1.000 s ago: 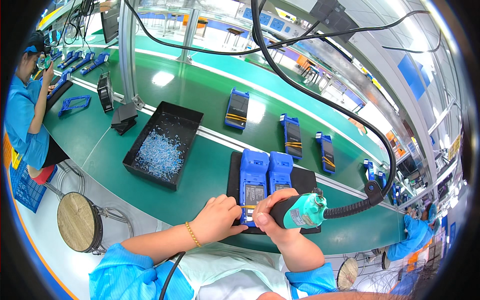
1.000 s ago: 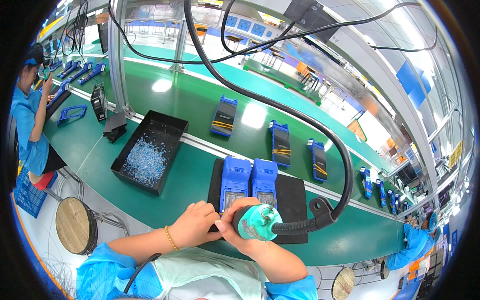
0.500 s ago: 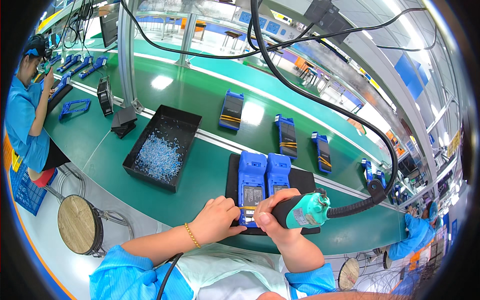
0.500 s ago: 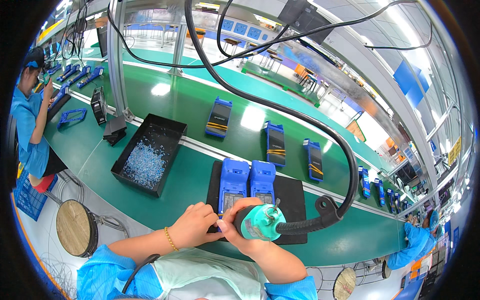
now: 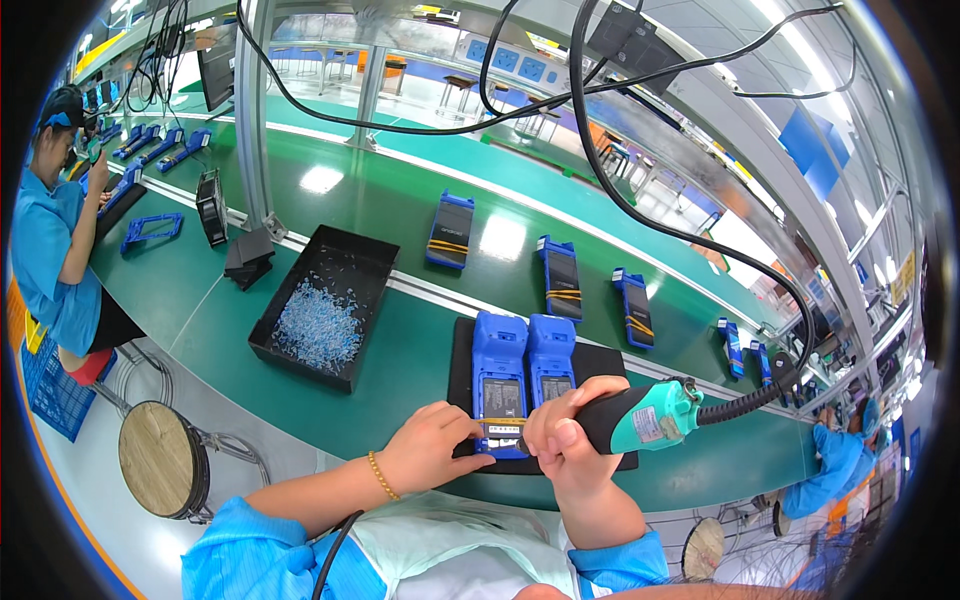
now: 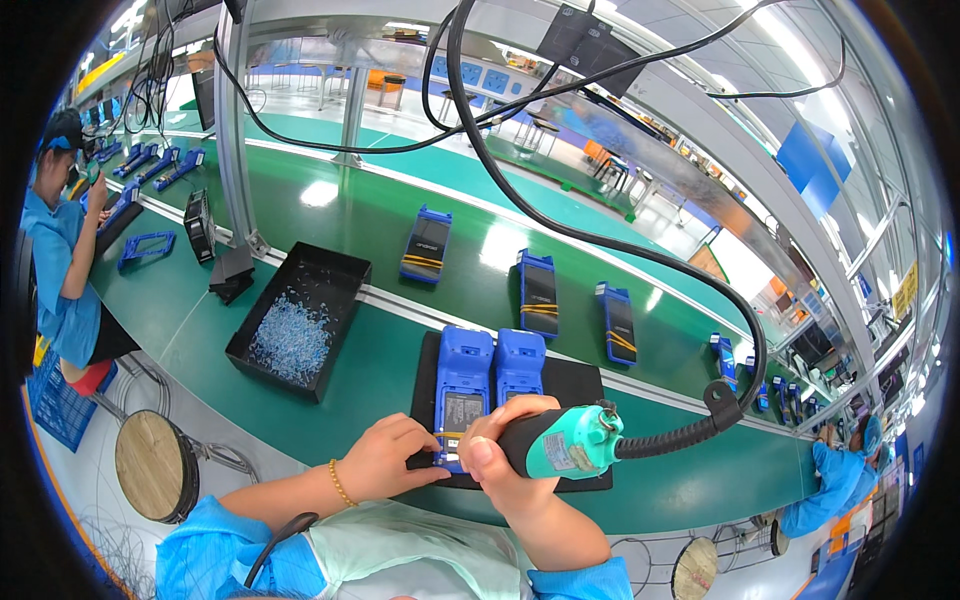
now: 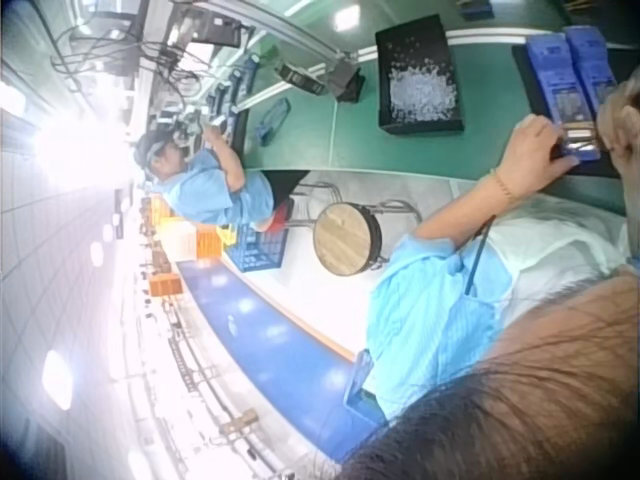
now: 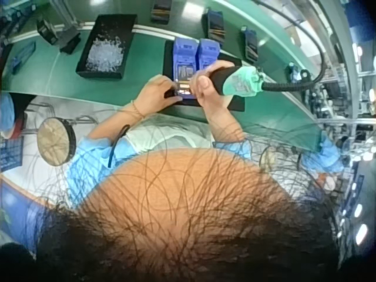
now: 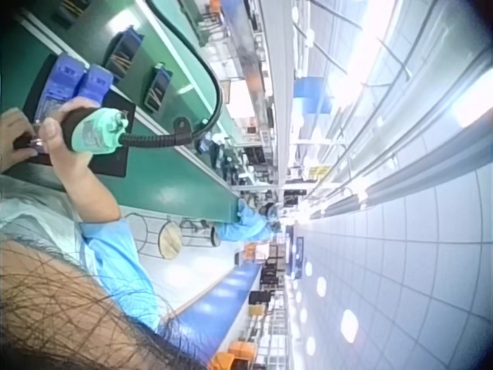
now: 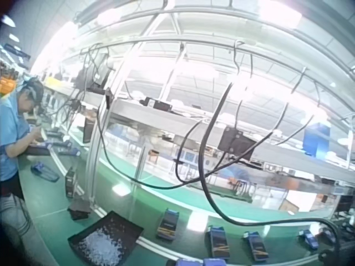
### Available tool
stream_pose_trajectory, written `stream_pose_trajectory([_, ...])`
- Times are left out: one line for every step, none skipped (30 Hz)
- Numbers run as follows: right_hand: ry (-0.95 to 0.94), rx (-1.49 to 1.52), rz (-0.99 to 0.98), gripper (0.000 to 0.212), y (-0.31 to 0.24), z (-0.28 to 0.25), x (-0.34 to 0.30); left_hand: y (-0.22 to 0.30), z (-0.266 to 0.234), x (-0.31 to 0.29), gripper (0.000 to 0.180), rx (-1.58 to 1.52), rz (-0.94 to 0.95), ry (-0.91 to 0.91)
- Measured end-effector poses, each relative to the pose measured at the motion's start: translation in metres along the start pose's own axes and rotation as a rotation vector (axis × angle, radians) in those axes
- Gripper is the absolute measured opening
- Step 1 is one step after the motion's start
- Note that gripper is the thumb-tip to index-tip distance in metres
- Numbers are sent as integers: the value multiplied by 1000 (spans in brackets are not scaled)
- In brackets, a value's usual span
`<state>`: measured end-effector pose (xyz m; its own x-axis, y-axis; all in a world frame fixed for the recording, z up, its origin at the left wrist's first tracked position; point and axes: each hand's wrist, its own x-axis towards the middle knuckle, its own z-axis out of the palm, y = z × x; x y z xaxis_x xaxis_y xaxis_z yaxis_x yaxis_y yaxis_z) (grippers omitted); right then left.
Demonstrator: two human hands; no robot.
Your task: The person fastens screws into the back of handheld electronic devices using an electric screwdriver on an assembly line.
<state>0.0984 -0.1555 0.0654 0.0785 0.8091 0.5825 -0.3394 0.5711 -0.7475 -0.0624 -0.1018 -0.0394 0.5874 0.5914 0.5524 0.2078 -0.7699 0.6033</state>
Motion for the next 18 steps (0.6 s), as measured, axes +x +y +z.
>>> stream_pose_trajectory([-4, 4, 0, 33, 0, 1, 1, 1, -1, 1, 32, 0, 2, -1])
stream_pose_trajectory([-3, 2, -2, 33, -1, 1, 1, 2, -2, 2, 29, -24, 23, 23])
stream_pose_trajectory([1, 4, -12, 33, 0, 1, 1, 2, -3, 3, 26, -47, 43, 46])
stream_pose_trajectory([5, 6, -22, 33, 1, 1, 1, 1, -4, 3, 26, -47, 46, 45])
stream_pose_trajectory([4, 8, -23, 33, 1, 1, 1, 0, -2, 2, 22, -71, 67, 49])
stream_pose_trajectory([8, 5, -33, 33, 1, 1, 1, -1, -2, 2, 18, -94, 87, 52])
stream_pose_trajectory([10, 5, -43, 33, 2, 2, 2, -1, -2, 2, 18, -87, 85, 52])
stream_pose_trajectory([2, 26, -42, 33, 3, 4, 2, -2, -5, 0, 15, -79, 89, 72])
stream_pose_trajectory([44, 36, -52, 34, 2, 5, 2, -2, -8, -1, 13, -67, 92, 92])
stream_pose_trajectory([84, 50, -60, 35, 0, 5, 1, -1, -9, -2, 13, -38, 79, 95])
stream_pose_trajectory([133, 34, -61, 38, -3, 5, 1, -2, -13, -2, 13, -6, 96, 102])
stream_pose_trajectory([149, 37, -88, 39, -6, -1, -1, 0, -18, -1, 13, 26, 117, 105])
stream_pose_trajectory([159, 17, -125, 39, -11, -2, -1, 1, -31, 0, 11, 92, 114, 128])
stream_pose_trajectory([184, 10, -155, 40, -17, -7, -4, -4, -43, 3, 11, 117, 116, 120])
stream_pose_trajectory([191, -7, -183, 38, -19, -14, -7, -10, -58, 5, 10, 235, 83, 213])
stream_pose_trajectory([200, -26, -212, 37, -20, -21, -10, -17, -75, 7, 9, 351, 53, 307])
stream_pose_trajectory([221, -37, -218, 35, -24, -26, -13, -24, -91, 12, 10, 451, -10, 312])
stream_pose_trajectory([239, -48, -218, 33, -26, -30, -16, -30, -109, 13, 11, 550, -79, 320])
